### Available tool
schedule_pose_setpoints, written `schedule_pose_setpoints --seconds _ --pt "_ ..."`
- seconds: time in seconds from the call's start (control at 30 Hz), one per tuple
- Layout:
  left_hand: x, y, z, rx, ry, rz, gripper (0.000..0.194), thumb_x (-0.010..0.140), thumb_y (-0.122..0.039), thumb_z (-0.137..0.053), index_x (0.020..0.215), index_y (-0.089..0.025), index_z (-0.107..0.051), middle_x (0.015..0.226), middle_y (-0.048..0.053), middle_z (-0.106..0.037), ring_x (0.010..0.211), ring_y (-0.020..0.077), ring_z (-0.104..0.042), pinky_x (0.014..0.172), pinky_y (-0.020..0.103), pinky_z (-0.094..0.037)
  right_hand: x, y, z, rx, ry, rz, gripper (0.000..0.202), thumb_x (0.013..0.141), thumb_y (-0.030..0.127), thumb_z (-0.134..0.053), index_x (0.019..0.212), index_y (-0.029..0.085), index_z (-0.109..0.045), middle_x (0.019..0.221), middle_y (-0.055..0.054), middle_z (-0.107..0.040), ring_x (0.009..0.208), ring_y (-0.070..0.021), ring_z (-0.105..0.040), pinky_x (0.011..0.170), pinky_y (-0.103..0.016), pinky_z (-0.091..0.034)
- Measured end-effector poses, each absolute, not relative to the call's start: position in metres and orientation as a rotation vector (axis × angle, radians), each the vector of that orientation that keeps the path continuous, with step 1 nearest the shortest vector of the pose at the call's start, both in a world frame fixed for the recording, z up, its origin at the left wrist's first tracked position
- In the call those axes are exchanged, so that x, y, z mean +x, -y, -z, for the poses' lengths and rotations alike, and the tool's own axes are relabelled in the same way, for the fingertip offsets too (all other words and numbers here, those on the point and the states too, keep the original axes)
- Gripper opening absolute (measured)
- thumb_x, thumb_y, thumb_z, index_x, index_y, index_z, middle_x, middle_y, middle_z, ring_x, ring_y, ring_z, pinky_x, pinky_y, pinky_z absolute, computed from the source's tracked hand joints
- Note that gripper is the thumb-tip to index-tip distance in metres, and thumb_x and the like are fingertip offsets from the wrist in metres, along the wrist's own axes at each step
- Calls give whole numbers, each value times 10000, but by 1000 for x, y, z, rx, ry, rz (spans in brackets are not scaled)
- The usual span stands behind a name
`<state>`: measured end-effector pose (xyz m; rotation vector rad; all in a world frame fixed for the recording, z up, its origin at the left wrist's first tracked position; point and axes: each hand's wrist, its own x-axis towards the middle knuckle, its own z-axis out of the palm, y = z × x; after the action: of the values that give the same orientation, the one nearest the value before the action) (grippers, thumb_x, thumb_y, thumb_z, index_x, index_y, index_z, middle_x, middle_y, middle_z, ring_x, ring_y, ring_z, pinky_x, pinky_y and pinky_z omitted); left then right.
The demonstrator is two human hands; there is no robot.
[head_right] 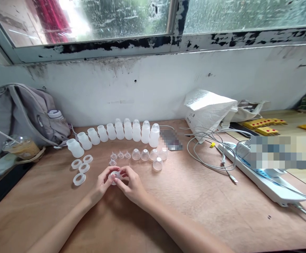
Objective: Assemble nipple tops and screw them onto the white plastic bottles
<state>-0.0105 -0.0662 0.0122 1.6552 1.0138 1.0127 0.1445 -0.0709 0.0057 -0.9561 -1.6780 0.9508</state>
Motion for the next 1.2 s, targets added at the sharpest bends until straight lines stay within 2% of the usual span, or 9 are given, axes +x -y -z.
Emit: schedule_pose_setpoints --seconds 0.17,0.3,0.4,0.5,0.63,0.73,0.97,1.13,1.2 --pt "-9 70 -13 1663 -898 -976 427 770 -357 -578 1141 -168 -479 1122 102 -581 1009 235 -575 862 349 -473 147 71 -6 -1035 1676 -808 109 815 295 -517 809 186 -526 795 -34 -550 668 -138 -517 610 -272 -458" --pt "-8 70 -5 1616 -987 -1111 411 701 -329 -655 1030 -171 -467 1057 88 -576 986 218 -579 860 358 -475 149 72 -7 -1019 1607 -945 150 820 337 -512 801 189 -524 747 -11 -551 632 -127 -517 551 -244 -439" --pt "-10 68 -3 1657 -1041 -1164 396 669 -300 -682 973 -170 -464 986 66 -571 940 196 -585 836 331 -480 149 72 -8 -981 1554 -1062 175 811 354 -528 849 185 -550 760 -11 -585 655 -129 -538 579 -247 -450" --pt "-12 68 -4 1749 -1056 -1153 358 676 -267 -669 964 -174 -478 957 54 -562 909 181 -582 826 321 -478 149 70 -7 -963 1489 -1165 204 794 373 -550 865 182 -560 760 -14 -600 656 -133 -553 590 -258 -462" --pt "-14 69 -6 1798 -1036 -1101 334 696 -244 -648 982 -168 -493 966 65 -559 891 179 -580 813 319 -480 152 67 -4 -891 1385 -1368 227 765 397 -581 754 175 -530 614 18 -572 549 -117 -534 530 -251 -444" --pt "-14 68 -9 1776 -1013 -1124 340 694 -237 -658 987 -159 -507 948 63 -561 865 175 -582 789 314 -482 154 63 -6 -836 1358 -1460 251 765 405 -580 713 170 -511 604 15 -583 529 -112 -533 525 -250 -432" --pt "-9 71 -21 1857 -1049 -1260 335 685 -235 -673 983 -159 -541 937 64 -576 887 191 -581 783 317 -482 159 62 -20 -788 1382 -1402 240 780 386 -579 708 168 -507 626 11 -593 564 -114 -547 565 -256 -435" --pt "1 71 -30 2188 -1131 -1184 217 784 -224 -548 998 -188 -544 1048 75 -582 1013 203 -541 876 349 -439 171 53 -9 -836 1351 -1447 245 750 382 -610 709 161 -514 620 21 -578 496 -95 -521 501 -236 -419" --pt "0 54 -38 2298 -1171 -1156 187 812 -243 -502 985 -192 -551 1050 72 -591 993 197 -554 856 336 -447 173 47 -2 -861 1287 -1453 269 731 405 -621 701 163 -506 596 30 -565 456 -88 -502 465 -229 -409"
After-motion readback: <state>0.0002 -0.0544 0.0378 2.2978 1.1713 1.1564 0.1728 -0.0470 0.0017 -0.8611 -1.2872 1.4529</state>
